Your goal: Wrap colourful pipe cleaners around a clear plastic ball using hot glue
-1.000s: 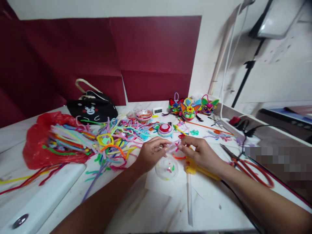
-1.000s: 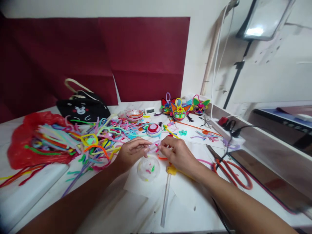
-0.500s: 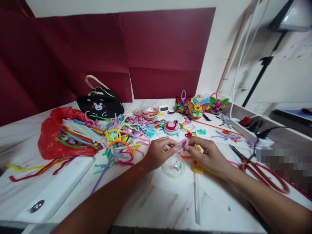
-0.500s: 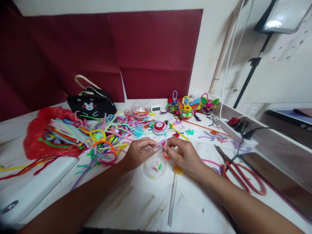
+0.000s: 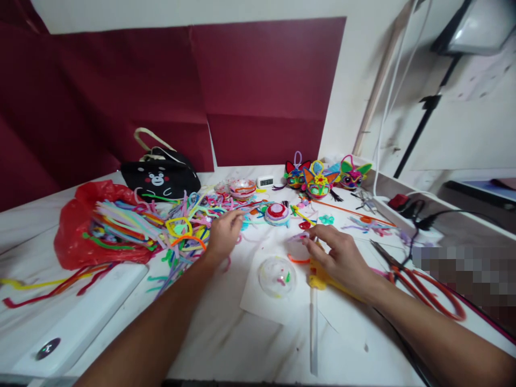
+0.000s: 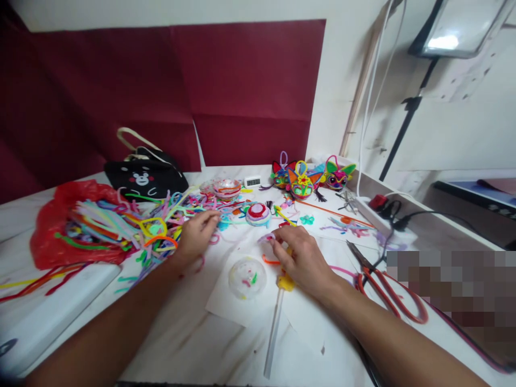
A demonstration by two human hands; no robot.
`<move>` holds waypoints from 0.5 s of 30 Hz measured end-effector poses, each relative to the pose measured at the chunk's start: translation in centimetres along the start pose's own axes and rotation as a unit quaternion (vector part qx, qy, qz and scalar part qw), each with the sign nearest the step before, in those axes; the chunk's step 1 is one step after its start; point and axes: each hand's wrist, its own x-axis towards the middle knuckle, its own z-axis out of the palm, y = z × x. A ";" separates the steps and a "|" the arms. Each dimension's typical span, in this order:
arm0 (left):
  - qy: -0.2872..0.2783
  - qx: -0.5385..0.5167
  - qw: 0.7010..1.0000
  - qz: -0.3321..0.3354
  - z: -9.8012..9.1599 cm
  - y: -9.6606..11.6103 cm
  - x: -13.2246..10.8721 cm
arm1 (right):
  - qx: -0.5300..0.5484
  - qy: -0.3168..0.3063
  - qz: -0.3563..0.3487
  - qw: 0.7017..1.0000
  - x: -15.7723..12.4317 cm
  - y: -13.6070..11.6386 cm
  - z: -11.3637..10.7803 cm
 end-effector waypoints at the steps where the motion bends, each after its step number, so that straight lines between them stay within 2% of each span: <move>1: 0.012 0.029 0.999 -0.012 -0.7 -0.8 0.6 | -0.011 0.006 -0.021 1.000 -0.1 0.1 0.0; 4: 0.036 0.109 0.992 -0.052 -2.8 -2.9 1.9 | -0.034 0.012 -0.072 0.997 -0.2 0.0 0.0; 6: 0.026 0.149 0.985 -0.082 -3.7 -4.0 2.3 | -0.046 0.008 -0.092 0.995 -0.2 -0.1 0.0; 11: -0.030 0.181 0.973 -0.140 -3.9 -5.7 2.7 | -0.066 0.010 -0.104 0.992 -0.1 0.1 -0.1; 15: -0.014 0.152 0.974 -0.167 -4.1 -5.8 3.8 | -0.076 0.017 -0.094 0.993 -0.1 0.6 0.0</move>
